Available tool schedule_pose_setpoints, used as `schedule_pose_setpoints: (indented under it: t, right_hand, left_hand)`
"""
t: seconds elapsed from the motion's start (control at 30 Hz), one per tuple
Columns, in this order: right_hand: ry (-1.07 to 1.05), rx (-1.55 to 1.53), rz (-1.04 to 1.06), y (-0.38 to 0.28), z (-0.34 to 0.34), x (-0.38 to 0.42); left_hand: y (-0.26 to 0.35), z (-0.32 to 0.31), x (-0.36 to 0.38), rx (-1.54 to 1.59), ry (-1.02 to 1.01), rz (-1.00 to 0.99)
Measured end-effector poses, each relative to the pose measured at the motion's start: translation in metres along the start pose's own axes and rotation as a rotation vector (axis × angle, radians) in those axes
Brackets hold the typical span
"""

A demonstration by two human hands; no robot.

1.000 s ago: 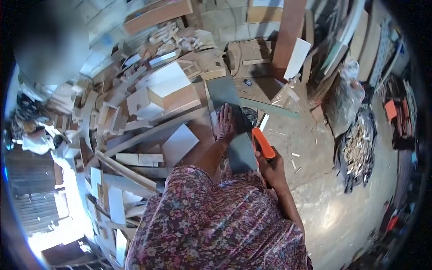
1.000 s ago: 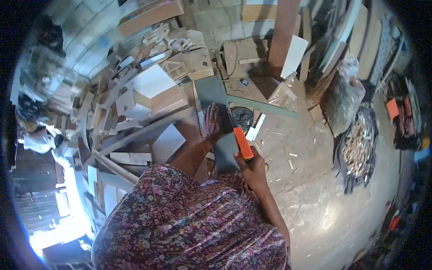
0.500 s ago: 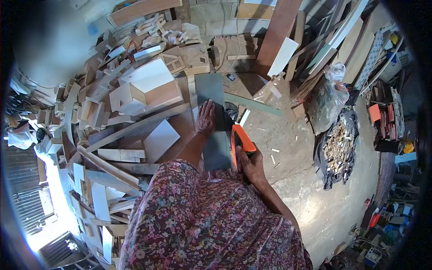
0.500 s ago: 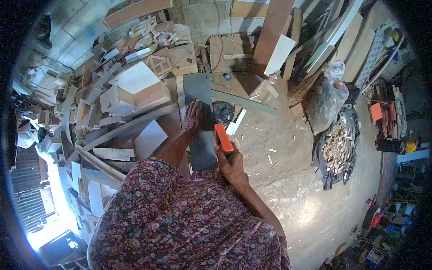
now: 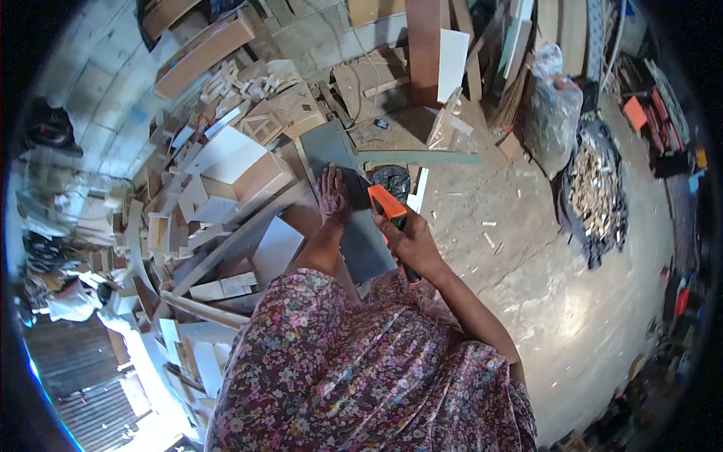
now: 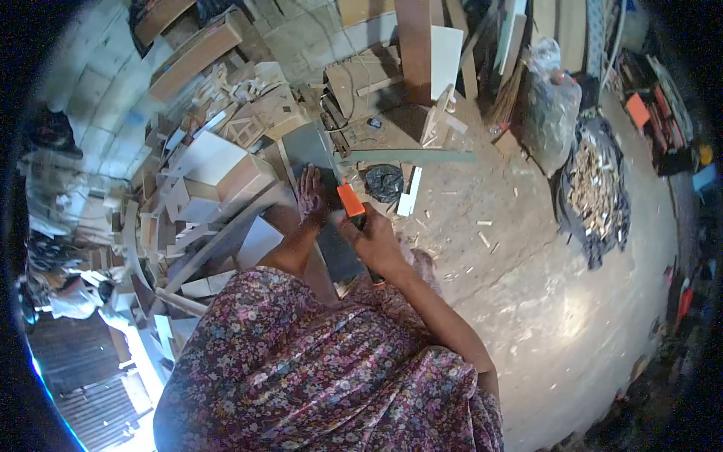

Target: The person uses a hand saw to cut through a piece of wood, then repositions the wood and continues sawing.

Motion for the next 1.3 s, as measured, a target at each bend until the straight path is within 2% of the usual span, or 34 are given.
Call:
schedule_pose_setpoints:
  t: [0.2,0.27,0.37,0.6,0.67,0.7,0.77,0.8,0.87,0.9,0.97,1.0,1.07,1.1,1.2,1.3]
  right_hand:
    - [0.04,0.138,0.095,0.007,-0.003,0.022]
    - [0.162,0.322,0.172,0.013,-0.003,0.032]
    - [0.228,0.317,0.252,0.007,-0.005,0.043]
    - [0.187,0.407,0.199,0.008,-0.02,0.063]
    - [0.192,0.467,0.239,-0.007,-0.016,0.078]
    - [0.172,0.408,0.193,-0.017,-0.012,0.083]
    - [0.178,0.403,0.182,-0.02,-0.008,0.088]
    - [0.186,0.393,0.167,-0.02,-0.007,0.09]
    - [0.18,0.407,0.162,-0.019,-0.006,0.088]
    - [0.171,0.417,0.149,-0.018,-0.007,0.087]
    - [0.162,0.409,0.125,-0.02,-0.01,0.088]
    - [0.162,0.397,0.135,-0.022,-0.014,0.083]
    - [0.165,0.385,0.168,-0.008,-0.019,0.071]
    - [0.189,0.373,0.203,0.001,-0.021,0.066]
    - [0.203,0.497,0.153,0.027,-0.032,0.017]
    - [0.222,0.347,0.222,0.041,-0.038,-0.014]
  left_hand:
    - [0.005,-0.008,-0.007,-0.047,-0.031,0.129]
    - [0.007,0.0,-0.005,-0.031,-0.028,0.15]
    - [0.009,0.003,-0.005,-0.044,-0.01,0.129]
    - [0.003,0.0,-0.004,0.056,-0.004,0.18]
    - [0.003,-0.005,-0.003,0.008,0.082,0.139]
    - [-0.001,-0.013,-0.003,0.015,0.081,0.141]
    - [-0.006,-0.019,-0.003,0.023,0.335,0.0]
    - [0.005,-0.001,-0.012,0.027,0.334,0.001]
    - [0.024,0.03,-0.036,-0.187,-0.295,0.375]
    - [0.022,0.023,-0.038,-0.183,-0.306,0.377]
    - [0.015,0.016,-0.032,-0.134,-0.015,0.267]
    - [0.005,0.007,-0.034,-0.138,-0.018,0.284]
    - [0.002,-0.002,-0.034,-0.133,0.258,0.112]
    - [0.002,-0.005,-0.035,-0.088,0.165,0.164]
    - [0.002,0.0,-0.033,-0.058,0.106,0.133]
    - [-0.002,-0.005,-0.031,-0.037,0.15,0.09]
Point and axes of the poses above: each hand's wrist, its own x-axis away from the middle knuckle, its own z-axis out of the back of the hand, y = z × x, the point moved 4 cm from there along -x, towards the middle knuckle, and after that the axes turned 9 degrees about z, right-handed, at the moved point
